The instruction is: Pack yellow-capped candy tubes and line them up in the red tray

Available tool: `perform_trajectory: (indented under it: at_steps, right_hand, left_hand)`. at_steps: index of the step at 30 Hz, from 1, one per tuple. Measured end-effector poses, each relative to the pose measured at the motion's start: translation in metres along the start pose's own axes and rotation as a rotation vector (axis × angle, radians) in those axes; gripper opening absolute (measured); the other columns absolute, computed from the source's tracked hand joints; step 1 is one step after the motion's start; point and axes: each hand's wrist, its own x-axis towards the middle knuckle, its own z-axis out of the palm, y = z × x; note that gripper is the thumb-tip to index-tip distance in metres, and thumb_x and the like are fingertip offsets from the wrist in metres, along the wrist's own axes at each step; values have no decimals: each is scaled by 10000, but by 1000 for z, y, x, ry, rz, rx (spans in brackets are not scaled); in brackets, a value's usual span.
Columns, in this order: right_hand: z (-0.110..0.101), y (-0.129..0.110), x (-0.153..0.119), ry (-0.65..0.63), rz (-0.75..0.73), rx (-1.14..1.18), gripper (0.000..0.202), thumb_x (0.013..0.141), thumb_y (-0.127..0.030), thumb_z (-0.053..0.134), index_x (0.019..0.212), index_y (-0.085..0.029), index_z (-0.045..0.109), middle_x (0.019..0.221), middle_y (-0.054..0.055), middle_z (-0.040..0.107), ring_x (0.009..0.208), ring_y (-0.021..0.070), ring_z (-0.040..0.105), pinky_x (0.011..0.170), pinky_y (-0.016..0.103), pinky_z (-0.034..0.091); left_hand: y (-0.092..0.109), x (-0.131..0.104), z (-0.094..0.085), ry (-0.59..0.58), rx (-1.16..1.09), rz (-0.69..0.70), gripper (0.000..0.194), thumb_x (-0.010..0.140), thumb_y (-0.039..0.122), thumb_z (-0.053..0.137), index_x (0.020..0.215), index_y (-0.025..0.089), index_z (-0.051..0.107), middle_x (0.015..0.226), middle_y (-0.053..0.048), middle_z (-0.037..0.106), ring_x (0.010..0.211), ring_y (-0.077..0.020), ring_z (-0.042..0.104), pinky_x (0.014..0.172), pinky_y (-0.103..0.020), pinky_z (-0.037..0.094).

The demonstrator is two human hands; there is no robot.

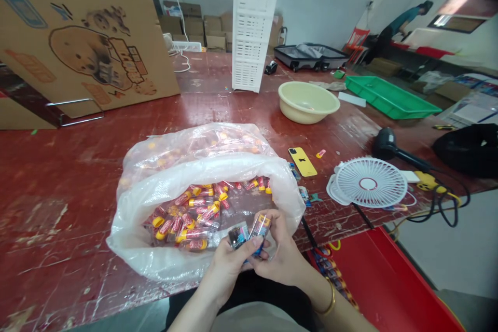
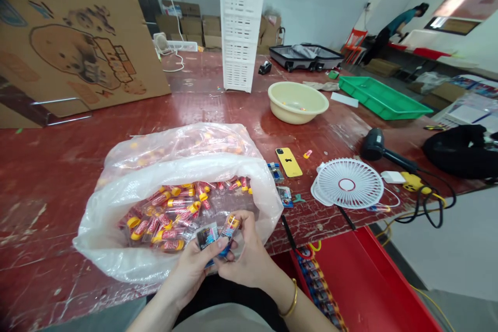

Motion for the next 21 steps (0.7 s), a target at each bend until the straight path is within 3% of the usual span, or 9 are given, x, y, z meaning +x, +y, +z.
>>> perform_trajectory:
  at_steps: [4,6,8,12,14,17,21]
  right_hand:
    - [-21,-4,-1,50,-9,51,298,726,-303,702,906,-217,481,831,1,536,734,130,527,635,248,492]
    - [-47,-4,-8,191,12,101,235,765,-360,677,846,-204,521,803,8,576,725,136,556,659,271,508]
    - [-83,2,-26,449,-1,131,251,748,-364,696,862,-204,539,837,19,611,731,144,587,689,296,518]
    - [-165,39,-88,1173,-22,-94,343,688,-430,696,887,-197,541,838,17,605,732,152,606,710,316,514]
    - [-190,73,-119,1356,21,-194,372,657,-473,680,841,-191,521,770,-1,582,664,141,580,655,303,501]
    - [-196,128,-143,1369,132,-267,381,596,-517,673,713,-190,516,622,-12,565,559,151,549,550,301,475]
    - [-172,179,-136,1220,276,-352,332,562,-487,682,617,-185,557,514,3,564,486,181,544,482,317,458]
  left_hand:
    - [-1,-1,3,-48,100,-30,387,639,429,777,875,128,719,774,-86,744,671,-209,683,611,-314,564]
    - [-4,-2,6,-118,120,-65,420,693,472,719,930,125,719,883,-129,747,774,-268,700,623,-364,581]
    - [-6,-3,7,-155,81,-100,414,726,432,701,1019,140,701,1011,-147,730,901,-303,688,663,-389,587]
    - [-11,2,7,-92,71,-100,516,693,324,746,1171,172,627,1031,-118,738,912,-300,697,704,-396,590]
    - [-12,6,6,-37,120,-82,545,676,339,759,1178,178,621,995,-101,752,867,-290,711,678,-378,594]
    - [-13,11,5,6,178,-62,510,651,368,775,1108,178,652,1012,-96,752,865,-285,714,680,-363,595]
    - [-13,16,0,7,161,-58,500,660,394,767,1094,173,651,1046,-103,744,981,-302,680,748,-382,587]
